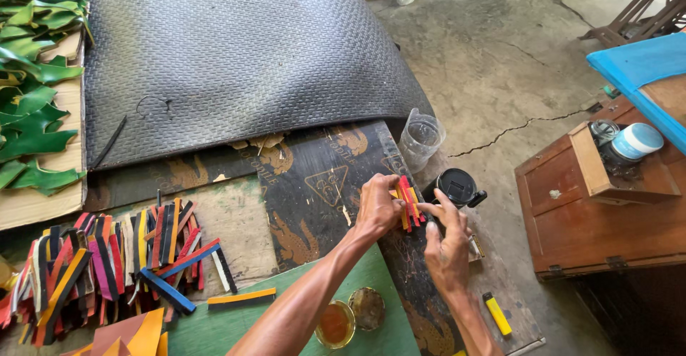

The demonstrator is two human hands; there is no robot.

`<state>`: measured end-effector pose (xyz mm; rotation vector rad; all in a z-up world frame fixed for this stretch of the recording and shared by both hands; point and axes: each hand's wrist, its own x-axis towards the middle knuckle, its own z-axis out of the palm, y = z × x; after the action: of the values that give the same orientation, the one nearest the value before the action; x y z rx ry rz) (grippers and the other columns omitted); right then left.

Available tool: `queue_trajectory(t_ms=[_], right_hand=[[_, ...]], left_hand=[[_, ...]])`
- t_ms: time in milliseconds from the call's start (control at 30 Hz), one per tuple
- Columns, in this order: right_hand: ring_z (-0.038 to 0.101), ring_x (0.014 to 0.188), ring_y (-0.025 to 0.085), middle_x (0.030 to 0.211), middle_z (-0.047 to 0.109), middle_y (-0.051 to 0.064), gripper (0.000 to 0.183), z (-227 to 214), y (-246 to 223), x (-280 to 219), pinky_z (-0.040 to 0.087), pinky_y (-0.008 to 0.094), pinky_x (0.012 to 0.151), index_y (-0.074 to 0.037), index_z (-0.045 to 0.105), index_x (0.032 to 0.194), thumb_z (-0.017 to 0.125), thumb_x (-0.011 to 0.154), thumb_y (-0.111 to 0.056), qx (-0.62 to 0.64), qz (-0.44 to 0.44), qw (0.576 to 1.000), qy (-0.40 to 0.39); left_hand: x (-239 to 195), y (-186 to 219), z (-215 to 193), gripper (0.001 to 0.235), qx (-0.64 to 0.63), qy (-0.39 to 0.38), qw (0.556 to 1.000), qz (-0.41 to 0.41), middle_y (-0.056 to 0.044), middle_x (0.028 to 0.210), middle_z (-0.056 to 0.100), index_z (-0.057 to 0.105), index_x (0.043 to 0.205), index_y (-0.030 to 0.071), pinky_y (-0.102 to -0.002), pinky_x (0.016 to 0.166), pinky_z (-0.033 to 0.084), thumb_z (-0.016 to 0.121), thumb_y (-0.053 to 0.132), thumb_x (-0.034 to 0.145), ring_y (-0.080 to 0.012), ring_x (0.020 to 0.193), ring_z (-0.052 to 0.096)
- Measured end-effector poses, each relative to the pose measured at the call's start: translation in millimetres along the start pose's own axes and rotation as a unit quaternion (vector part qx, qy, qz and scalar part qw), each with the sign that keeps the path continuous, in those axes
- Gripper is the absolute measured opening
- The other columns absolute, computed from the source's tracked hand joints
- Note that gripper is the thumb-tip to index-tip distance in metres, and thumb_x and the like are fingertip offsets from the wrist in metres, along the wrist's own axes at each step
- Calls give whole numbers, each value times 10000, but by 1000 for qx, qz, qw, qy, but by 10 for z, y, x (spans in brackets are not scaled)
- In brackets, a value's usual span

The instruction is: The person repeatedly picks small colored leather strips from a pile, applies adhesive from a small jar to one edge, and presses the strip onto a growing stack on the table. The person handles the strips one at a time, aligning them before placing them down.

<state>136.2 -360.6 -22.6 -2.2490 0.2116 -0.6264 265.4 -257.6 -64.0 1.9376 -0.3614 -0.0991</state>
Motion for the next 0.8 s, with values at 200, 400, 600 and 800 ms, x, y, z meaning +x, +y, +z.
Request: queue_trajectory(t_ms=[200,400,600,800], right_hand=[[546,1216,224,1209,750,-19,642,192,253,66,306,466,1071,-63,431,1499,522,867,6,-60,-13,998,-22],[549,1188,217,1191,758,-33,696,276,407,42,317,459,1040,-49,385,1547,501,867,46,-120,-59,991,-32],[525,1200,210,1218,741,-7,819,308,463,2,287,451,1015,-18,328,1563,502,768,76,-133,-97,985,-43],[623,1254,220,1270,721,67,647,143,147,56,414,411,1145,-26,475,1502,468,864,80,-39,-94,994,33]], left_hand=[[57,-73,74,530,-5,-9,999,-32,-223,1147,691,687,1212,-25,-392,868,606,794,-53,694,-331,1021,730],[64,-144,79,470,60,-20,998,6,-254,1087,691,727,1164,-27,-441,874,570,796,-22,699,-389,1011,694],[-80,-174,-80,499,97,-42,989,106,-223,1101,712,639,1260,-10,-468,820,575,705,-8,766,-391,947,711],[-176,-97,-221,732,183,-212,956,81,-222,1043,715,447,1367,10,-500,786,552,771,67,713,-410,925,690]])
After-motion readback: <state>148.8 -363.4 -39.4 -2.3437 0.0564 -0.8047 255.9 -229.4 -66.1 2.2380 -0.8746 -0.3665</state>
